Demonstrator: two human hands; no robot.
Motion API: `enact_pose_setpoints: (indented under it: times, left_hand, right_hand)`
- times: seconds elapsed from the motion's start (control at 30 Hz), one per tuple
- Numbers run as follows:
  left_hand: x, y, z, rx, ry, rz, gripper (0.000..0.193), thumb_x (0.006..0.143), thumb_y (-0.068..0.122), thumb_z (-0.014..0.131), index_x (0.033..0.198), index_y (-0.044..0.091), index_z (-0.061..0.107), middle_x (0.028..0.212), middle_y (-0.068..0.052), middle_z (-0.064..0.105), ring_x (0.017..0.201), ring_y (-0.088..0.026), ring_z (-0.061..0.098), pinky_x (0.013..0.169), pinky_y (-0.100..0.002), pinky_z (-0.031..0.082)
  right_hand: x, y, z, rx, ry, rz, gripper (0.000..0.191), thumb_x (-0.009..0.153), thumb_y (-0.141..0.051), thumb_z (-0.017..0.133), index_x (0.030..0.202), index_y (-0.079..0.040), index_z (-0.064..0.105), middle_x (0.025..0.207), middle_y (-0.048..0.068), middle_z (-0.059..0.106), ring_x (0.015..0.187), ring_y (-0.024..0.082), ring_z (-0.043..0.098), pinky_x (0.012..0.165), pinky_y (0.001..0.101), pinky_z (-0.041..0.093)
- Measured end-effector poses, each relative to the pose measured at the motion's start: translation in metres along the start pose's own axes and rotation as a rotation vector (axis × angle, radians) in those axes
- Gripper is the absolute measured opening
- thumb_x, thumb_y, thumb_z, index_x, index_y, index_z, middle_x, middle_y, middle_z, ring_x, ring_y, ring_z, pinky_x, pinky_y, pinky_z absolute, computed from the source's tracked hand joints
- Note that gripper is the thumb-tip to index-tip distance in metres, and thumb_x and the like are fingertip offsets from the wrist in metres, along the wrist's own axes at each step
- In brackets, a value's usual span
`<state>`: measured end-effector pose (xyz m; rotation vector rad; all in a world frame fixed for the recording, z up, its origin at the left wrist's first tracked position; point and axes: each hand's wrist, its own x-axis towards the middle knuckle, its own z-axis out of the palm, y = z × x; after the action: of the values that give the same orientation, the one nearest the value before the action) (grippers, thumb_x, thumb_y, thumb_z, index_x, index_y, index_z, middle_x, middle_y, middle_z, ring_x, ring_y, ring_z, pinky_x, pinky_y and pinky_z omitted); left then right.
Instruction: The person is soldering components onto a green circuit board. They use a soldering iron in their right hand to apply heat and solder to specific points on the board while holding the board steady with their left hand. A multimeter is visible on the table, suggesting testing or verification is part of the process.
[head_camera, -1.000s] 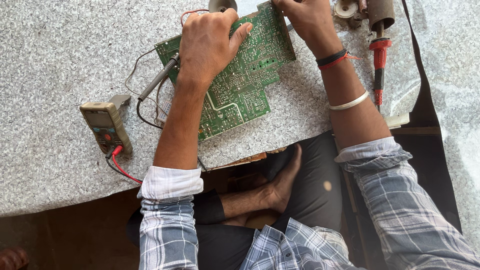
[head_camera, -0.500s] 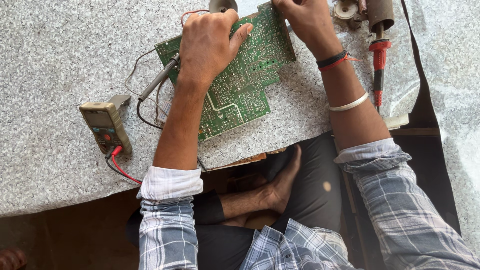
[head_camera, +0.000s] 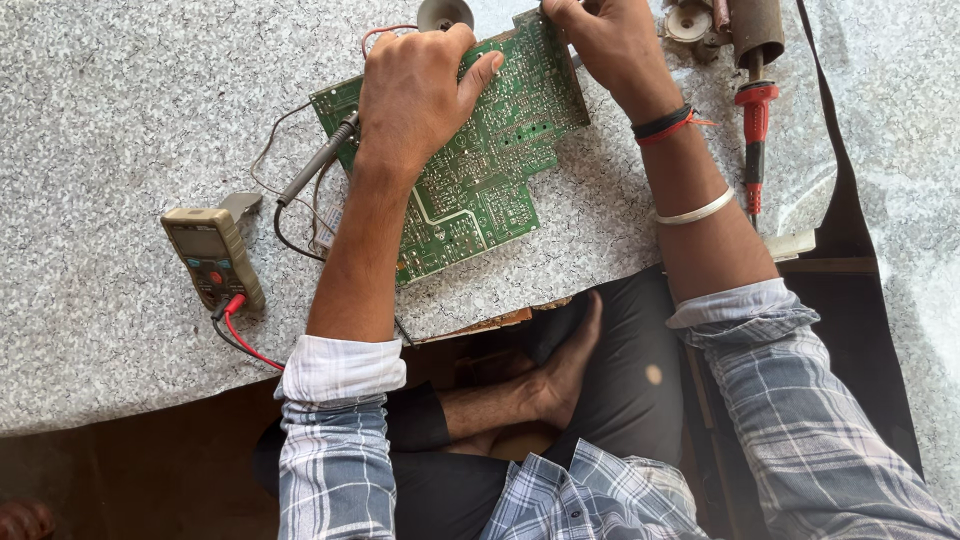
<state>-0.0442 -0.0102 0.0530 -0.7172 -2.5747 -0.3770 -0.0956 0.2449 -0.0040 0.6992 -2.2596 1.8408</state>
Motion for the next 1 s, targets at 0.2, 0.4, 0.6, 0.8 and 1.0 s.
enact_pose_setpoints:
  times: [0.2, 0.4, 0.6, 0.8, 1.0]
  left_hand:
    - [0.0006, 0.0008, -0.0006, -0.016, -0.027, -0.014, 0.04, 0.103, 0.047, 0.071, 0.091, 0.009, 0.076, 0.055, -0.004, 0.064, 0.048, -0.017, 0.063, 0.073, -0.046, 0.053]
    - [0.0012, 0.0009, -0.0013, -0.02, -0.029, -0.016, 0.04, 0.103, 0.047, 0.071, 0.091, 0.009, 0.076, 0.054, -0.004, 0.063, 0.048, -0.017, 0.063, 0.075, -0.046, 0.054]
    - [0.0014, 0.0017, -0.0013, -0.012, -0.007, -0.008, 0.04, 0.102, 0.047, 0.071, 0.092, 0.009, 0.076, 0.054, -0.004, 0.064, 0.048, -0.017, 0.064, 0.074, -0.046, 0.054]
    - [0.0003, 0.0007, -0.0004, -0.03, -0.04, -0.025, 0.04, 0.103, 0.047, 0.071, 0.09, 0.009, 0.075, 0.054, -0.004, 0.063, 0.049, -0.018, 0.063, 0.073, -0.045, 0.053]
    - [0.0012, 0.001, 0.0014, -0.021, -0.016, -0.014, 0.04, 0.102, 0.047, 0.071, 0.088, 0.009, 0.075, 0.052, -0.003, 0.062, 0.047, -0.016, 0.062, 0.071, -0.044, 0.054]
  right_hand:
    - [0.0002, 0.0008, 0.0004, -0.051, -0.018, 0.017, 0.02, 0.114, -0.019, 0.066, 0.105, -0.002, 0.069, 0.088, -0.003, 0.066, 0.08, 0.006, 0.063, 0.071, 0.0253, 0.052]
    - [-0.0003, 0.0017, 0.0039, -0.092, -0.012, 0.056, 0.026, 0.116, -0.022, 0.066, 0.102, 0.0, 0.068, 0.088, -0.004, 0.064, 0.081, 0.005, 0.056, 0.072, 0.0268, 0.047]
    - [0.0003, 0.0027, 0.0015, -0.043, -0.01, 0.019, 0.022, 0.115, -0.02, 0.065, 0.106, -0.001, 0.07, 0.091, -0.005, 0.065, 0.083, 0.005, 0.06, 0.073, 0.026, 0.049]
    - [0.0007, 0.0025, 0.0018, 0.005, -0.019, 0.024, 0.019, 0.114, -0.018, 0.065, 0.105, -0.001, 0.07, 0.09, -0.005, 0.065, 0.082, 0.004, 0.059, 0.071, 0.0244, 0.048]
    - [0.0019, -0.0012, 0.0049, 0.08, -0.023, 0.072, 0.017, 0.114, -0.016, 0.063, 0.11, -0.001, 0.07, 0.096, -0.007, 0.068, 0.084, 0.002, 0.059, 0.072, 0.0236, 0.049]
